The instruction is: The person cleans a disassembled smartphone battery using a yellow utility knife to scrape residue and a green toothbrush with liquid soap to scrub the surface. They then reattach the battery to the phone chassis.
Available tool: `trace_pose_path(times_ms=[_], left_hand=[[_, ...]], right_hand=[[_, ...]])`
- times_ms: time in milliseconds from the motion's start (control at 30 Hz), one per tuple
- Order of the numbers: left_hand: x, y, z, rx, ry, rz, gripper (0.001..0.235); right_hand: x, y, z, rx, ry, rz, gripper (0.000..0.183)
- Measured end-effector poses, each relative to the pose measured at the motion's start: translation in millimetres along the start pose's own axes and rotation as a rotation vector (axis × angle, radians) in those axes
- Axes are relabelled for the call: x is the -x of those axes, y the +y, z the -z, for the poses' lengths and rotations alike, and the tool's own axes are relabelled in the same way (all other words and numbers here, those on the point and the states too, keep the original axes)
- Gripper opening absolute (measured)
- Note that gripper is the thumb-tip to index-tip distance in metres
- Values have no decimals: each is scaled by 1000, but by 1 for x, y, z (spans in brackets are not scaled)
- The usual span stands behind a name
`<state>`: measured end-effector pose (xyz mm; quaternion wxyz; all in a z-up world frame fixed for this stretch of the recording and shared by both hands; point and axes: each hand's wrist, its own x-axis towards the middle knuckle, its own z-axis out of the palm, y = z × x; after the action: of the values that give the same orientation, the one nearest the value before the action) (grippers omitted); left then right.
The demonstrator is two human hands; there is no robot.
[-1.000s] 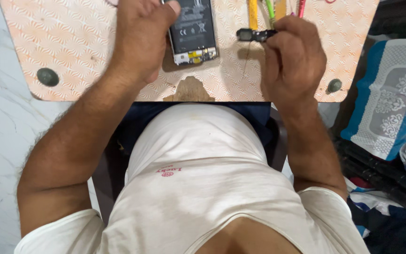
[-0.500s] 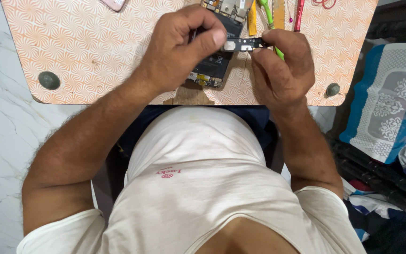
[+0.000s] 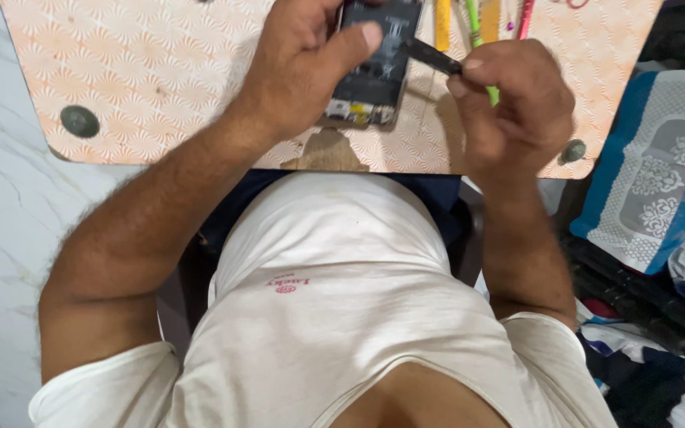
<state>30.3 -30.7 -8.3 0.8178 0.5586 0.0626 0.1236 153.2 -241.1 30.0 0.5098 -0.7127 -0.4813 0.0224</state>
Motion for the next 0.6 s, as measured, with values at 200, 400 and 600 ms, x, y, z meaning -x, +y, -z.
trace_pose_path(times_ms=[200, 400, 600], left_hand=[[5, -6, 7, 9, 41, 27, 20], [8, -12, 13, 39, 57, 79, 24], [8, -23, 17, 5, 81, 90, 24]], right_hand=[[22, -10, -2, -483, -158, -482, 12], [20, -15, -11, -489, -240, -568, 26], [9, -19, -9, -65, -352, -281, 32]])
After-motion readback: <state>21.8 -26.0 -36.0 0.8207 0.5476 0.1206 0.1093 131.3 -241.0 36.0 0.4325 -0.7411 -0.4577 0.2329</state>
